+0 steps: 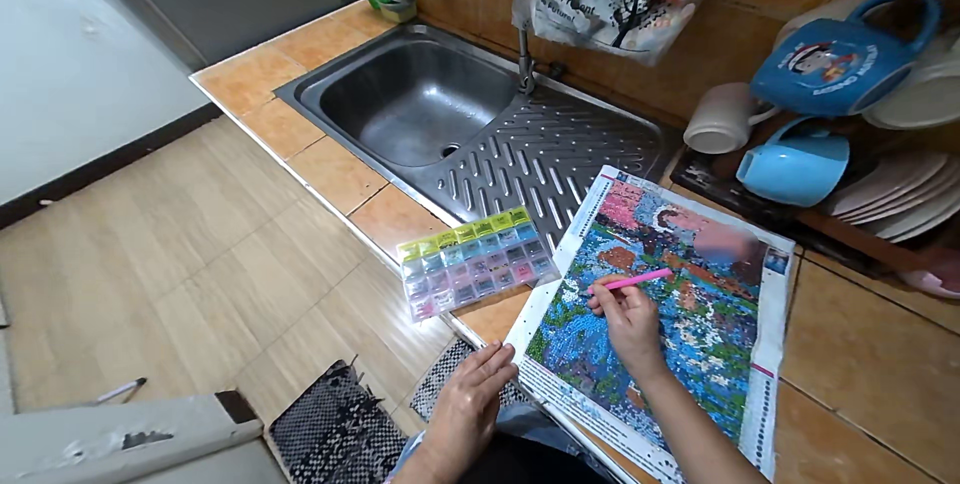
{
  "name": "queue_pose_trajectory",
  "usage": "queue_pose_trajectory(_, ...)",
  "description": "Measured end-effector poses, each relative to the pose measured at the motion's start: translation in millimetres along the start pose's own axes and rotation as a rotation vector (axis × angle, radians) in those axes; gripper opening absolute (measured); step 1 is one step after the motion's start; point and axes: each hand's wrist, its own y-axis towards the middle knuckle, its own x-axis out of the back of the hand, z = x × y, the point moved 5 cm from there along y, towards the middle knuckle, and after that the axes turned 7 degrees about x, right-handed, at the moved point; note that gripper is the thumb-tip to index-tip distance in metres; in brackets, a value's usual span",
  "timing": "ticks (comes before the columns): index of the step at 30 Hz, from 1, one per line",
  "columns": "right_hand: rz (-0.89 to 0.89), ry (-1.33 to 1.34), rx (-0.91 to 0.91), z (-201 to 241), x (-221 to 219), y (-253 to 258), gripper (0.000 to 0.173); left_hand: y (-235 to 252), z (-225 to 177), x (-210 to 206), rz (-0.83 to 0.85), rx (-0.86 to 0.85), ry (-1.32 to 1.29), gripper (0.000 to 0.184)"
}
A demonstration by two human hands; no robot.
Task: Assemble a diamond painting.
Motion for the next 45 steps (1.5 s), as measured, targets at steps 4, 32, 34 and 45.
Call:
queue_pose_trajectory(4, -0.004, 0.019, 0.016, -0.8, -0.4, 0.2, 0.011, 0.5, 0.3, -0.1, 0.006, 0.002, -0.005, 0.034)
queue_pose_trajectory(32, -0.02, 0.018, 0.029, -1.0, -0.9, -1.4, 0.011, 1.4, -0.5, 1.6, 0.02, 0.014, -0.01, 0.034)
queue_pose_trajectory(34, -0.018, 0.01, 0.035, -1.6, -1.2, -1.8, 0.012, 1.0, -0.5, 1.5, 0.021, 0.013, -0.009, 0.034)
queue_pose_trajectory(45, 0.005, -0.023, 0.063, -0.7, -1.6, -1.2, 0.013, 1.8, -0.3, 1.1, 0.025, 0.015, -0.02, 0.034)
